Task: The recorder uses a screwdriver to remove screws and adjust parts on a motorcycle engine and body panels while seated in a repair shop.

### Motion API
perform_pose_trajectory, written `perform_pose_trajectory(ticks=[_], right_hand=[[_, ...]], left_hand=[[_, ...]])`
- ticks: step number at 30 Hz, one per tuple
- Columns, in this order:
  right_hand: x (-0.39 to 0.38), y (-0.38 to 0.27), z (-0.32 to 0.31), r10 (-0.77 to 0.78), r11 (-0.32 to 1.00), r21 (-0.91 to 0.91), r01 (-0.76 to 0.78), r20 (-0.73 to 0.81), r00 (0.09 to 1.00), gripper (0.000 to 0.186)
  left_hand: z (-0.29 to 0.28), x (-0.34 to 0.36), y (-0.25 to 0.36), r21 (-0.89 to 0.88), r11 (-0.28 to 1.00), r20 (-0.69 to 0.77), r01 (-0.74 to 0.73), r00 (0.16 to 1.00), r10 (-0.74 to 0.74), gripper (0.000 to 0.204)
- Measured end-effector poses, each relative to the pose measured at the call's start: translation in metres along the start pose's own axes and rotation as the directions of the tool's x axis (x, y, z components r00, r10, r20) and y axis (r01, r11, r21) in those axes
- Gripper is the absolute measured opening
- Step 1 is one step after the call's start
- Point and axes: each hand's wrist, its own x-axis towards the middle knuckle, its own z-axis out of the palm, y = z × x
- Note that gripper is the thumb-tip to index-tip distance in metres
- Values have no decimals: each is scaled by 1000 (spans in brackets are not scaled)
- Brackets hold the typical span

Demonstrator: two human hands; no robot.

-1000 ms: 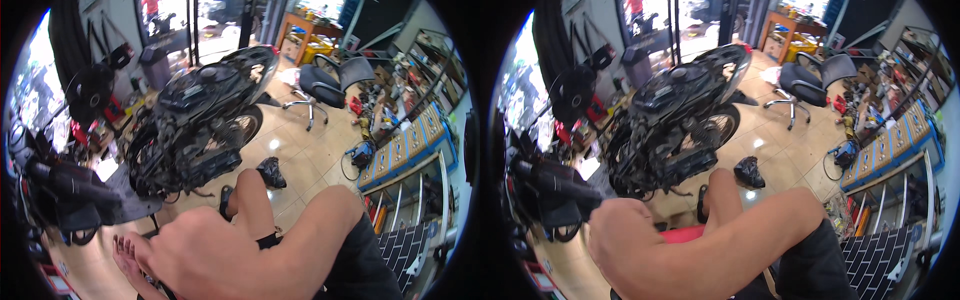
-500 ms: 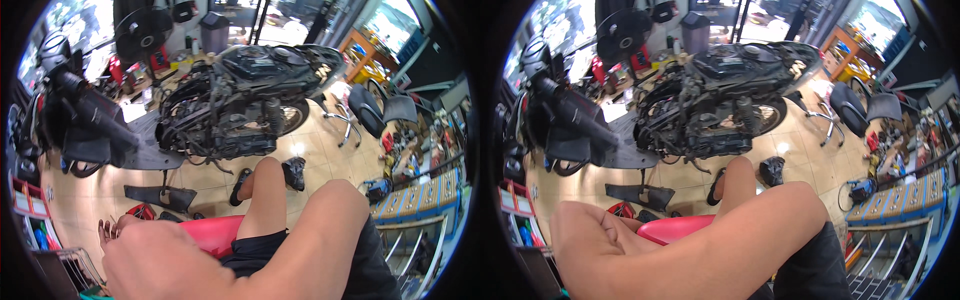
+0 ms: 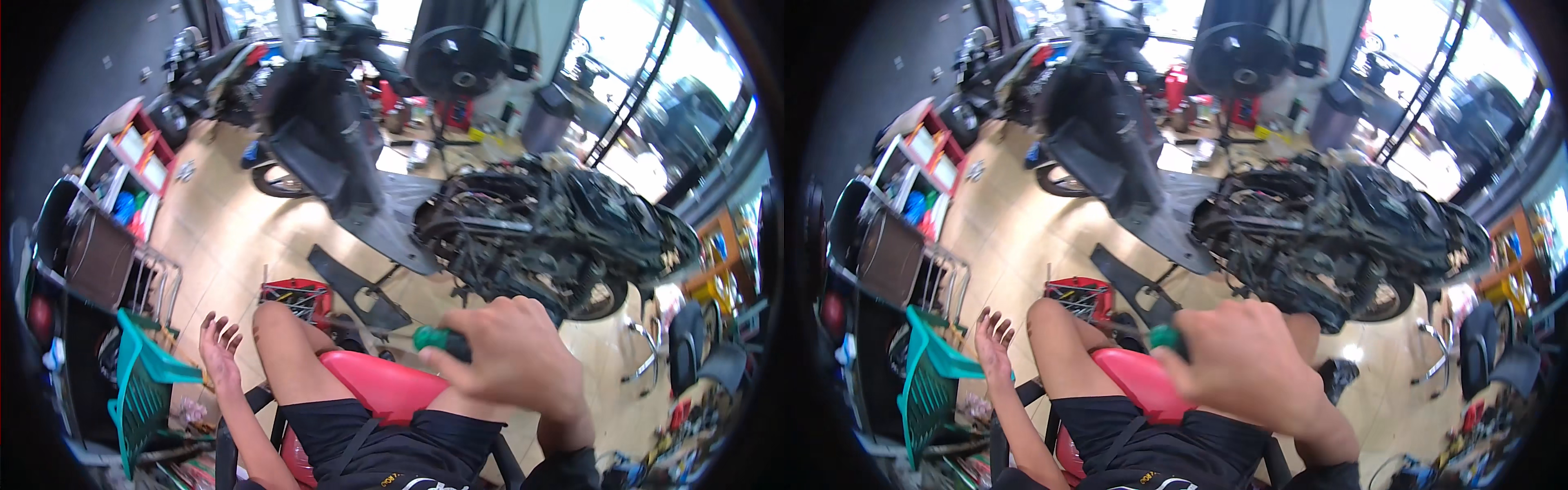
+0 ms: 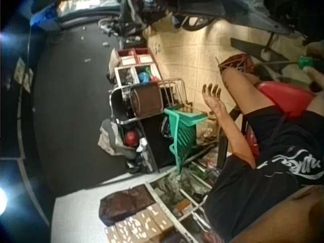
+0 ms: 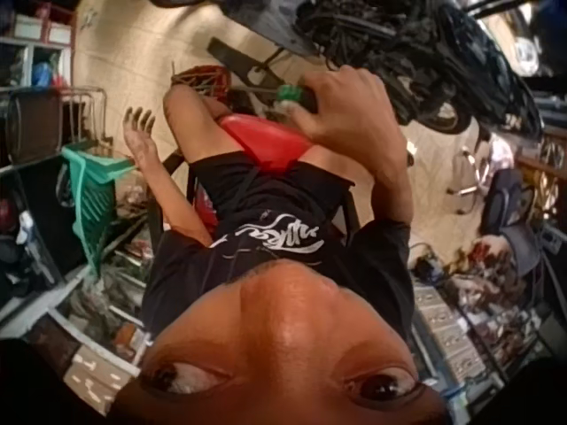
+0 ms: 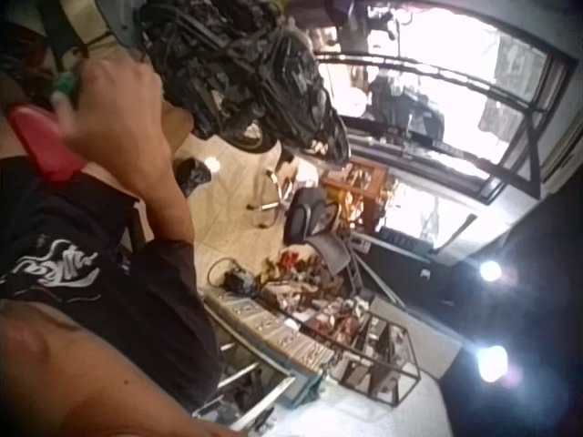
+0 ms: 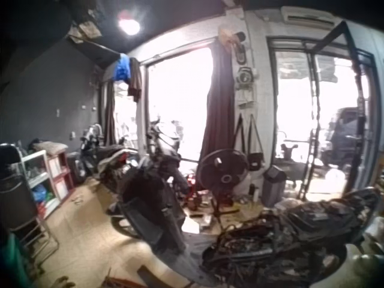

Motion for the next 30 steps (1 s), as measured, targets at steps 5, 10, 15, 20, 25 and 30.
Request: perform_pose_trajectory(ticks=[5, 10, 15, 20, 25, 30], right_hand=[[27, 83, 145, 336, 899, 325, -292, -86, 938, 42], [19, 121, 290, 610, 61, 793, -606, 451, 651, 45], [4, 136, 373, 550, -133, 809, -573, 541, 636, 42], [10, 138, 398, 574, -197, 707, -679, 645, 505, 40], [16, 139, 402, 589, -166, 657, -735, 664, 461, 40], [15, 141, 407, 614, -149, 641, -753, 657, 437, 41]], left_hand=[[-32, 7, 17, -2, 998, -152, -64, 986, 63, 30], [-44, 17, 36, 20, 993, -370, -118, 922, 117, 37], [-36, 27, 81, 214, 940, -151, -267, 942, 301, 40], [-48, 59, 92, 460, 857, -56, -232, 956, 289, 37], [-87, 87, 36, 914, 393, 124, -102, 992, -29, 44], [-98, 84, 12, 976, 209, 147, -54, 877, -458, 54]])
